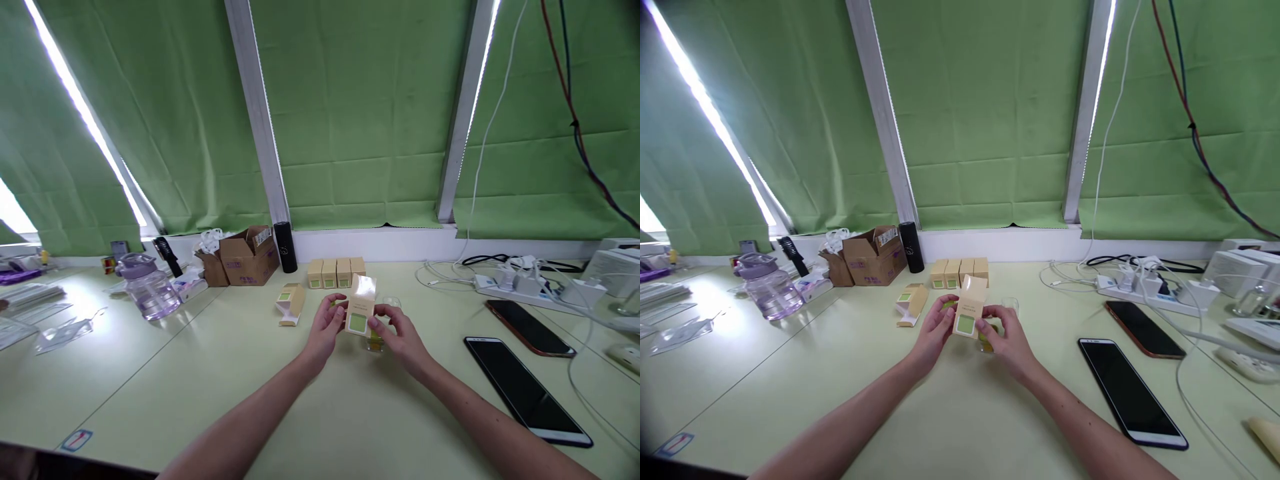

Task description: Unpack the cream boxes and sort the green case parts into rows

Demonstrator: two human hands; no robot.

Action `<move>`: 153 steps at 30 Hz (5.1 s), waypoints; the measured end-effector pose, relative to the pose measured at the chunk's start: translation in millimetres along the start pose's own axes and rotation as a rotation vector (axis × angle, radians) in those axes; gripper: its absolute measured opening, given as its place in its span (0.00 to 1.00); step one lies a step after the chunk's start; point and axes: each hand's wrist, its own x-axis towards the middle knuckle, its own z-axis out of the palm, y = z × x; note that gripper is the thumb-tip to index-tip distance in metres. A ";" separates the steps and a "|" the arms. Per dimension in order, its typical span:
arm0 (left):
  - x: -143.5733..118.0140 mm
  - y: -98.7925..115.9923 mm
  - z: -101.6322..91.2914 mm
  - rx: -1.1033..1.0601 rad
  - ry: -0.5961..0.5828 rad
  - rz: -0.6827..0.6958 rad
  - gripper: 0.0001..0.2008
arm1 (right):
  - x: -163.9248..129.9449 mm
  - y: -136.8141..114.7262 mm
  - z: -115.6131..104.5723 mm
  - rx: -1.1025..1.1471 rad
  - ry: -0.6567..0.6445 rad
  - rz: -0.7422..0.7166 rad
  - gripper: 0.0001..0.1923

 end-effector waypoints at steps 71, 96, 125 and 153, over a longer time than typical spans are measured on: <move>-8.0 -10.3 -5.9 0.453 -0.138 0.220 0.26 | 6.9 5.2 1.8 0.304 -0.019 0.099 0.32; -8.2 -8.0 -4.5 0.519 -0.160 0.209 0.27 | 7.1 12.8 1.6 0.326 -0.030 0.117 0.29; -11.0 2.9 6.3 0.305 -0.220 0.091 0.32 | 5.9 13.2 2.9 0.288 -0.049 0.074 0.26; -10.7 -5.4 2.4 0.794 0.027 0.429 0.27 | 5.5 -6.1 0.4 0.516 -0.026 0.192 0.31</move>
